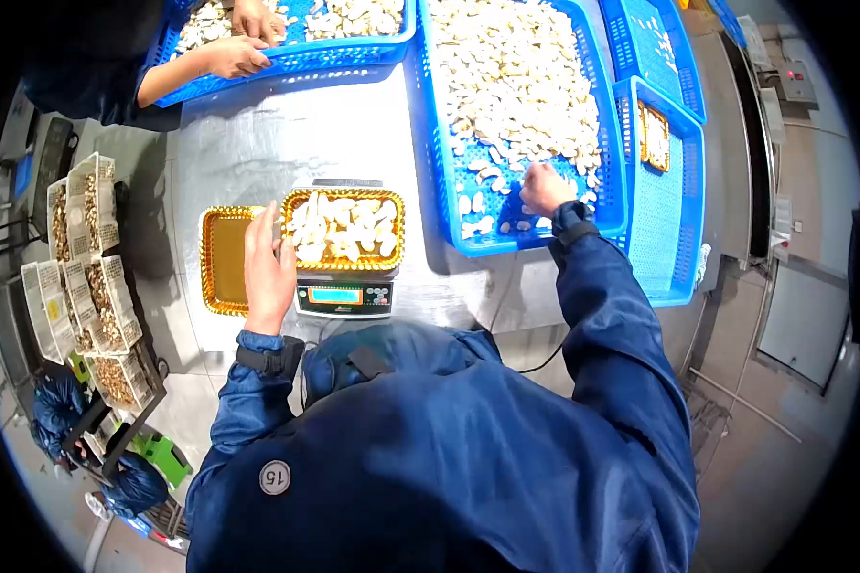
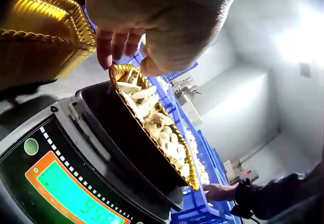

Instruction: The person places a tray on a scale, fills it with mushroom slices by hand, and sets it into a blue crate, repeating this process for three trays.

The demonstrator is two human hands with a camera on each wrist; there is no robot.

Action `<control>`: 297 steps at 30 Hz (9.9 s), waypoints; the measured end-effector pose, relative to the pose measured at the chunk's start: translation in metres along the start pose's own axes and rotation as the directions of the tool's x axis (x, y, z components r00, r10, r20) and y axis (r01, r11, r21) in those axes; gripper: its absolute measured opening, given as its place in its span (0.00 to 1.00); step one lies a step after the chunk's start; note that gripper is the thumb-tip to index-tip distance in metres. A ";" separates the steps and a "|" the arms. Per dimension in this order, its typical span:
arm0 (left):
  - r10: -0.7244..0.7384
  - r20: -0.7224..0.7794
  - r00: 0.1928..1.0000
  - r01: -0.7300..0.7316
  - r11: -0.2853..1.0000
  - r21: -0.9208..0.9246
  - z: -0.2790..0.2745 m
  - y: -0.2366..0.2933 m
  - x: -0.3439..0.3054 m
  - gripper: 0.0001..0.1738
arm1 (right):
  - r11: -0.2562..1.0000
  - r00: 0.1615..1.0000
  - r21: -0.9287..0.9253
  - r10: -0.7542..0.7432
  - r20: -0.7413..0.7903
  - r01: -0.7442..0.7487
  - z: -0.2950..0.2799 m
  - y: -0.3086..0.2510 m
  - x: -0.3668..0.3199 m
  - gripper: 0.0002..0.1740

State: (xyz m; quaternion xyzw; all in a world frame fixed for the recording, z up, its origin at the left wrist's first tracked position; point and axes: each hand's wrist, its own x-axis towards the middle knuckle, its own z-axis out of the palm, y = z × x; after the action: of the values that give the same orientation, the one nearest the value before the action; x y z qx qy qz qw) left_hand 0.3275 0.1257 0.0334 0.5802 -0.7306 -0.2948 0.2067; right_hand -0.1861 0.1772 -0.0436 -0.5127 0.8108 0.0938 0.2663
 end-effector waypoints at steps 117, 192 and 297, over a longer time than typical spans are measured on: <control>0.277 -0.059 0.959 -0.267 0.954 0.136 0.021 0.003 0.039 0.11 | 0.857 0.841 0.197 -0.378 -0.388 0.476 -0.007 -0.272 -0.103 0.06; 0.223 -0.113 0.968 -0.219 0.975 0.041 -0.016 -0.004 0.009 0.09 | 0.913 0.872 0.168 -0.281 -0.401 0.372 -0.023 -0.130 -0.065 0.11; 0.230 0.227 0.946 -0.283 0.929 0.237 -0.002 -0.014 -0.001 0.38 | 0.787 0.867 0.364 -0.439 -0.237 0.498 -0.007 -0.287 -0.116 0.10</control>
State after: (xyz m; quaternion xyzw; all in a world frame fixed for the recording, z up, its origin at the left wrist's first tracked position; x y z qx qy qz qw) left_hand 0.3397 0.1243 0.0255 0.4700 -0.8500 -0.2197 0.0908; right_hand 0.1026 0.1336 0.0585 -0.6348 0.6755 -0.1851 0.3263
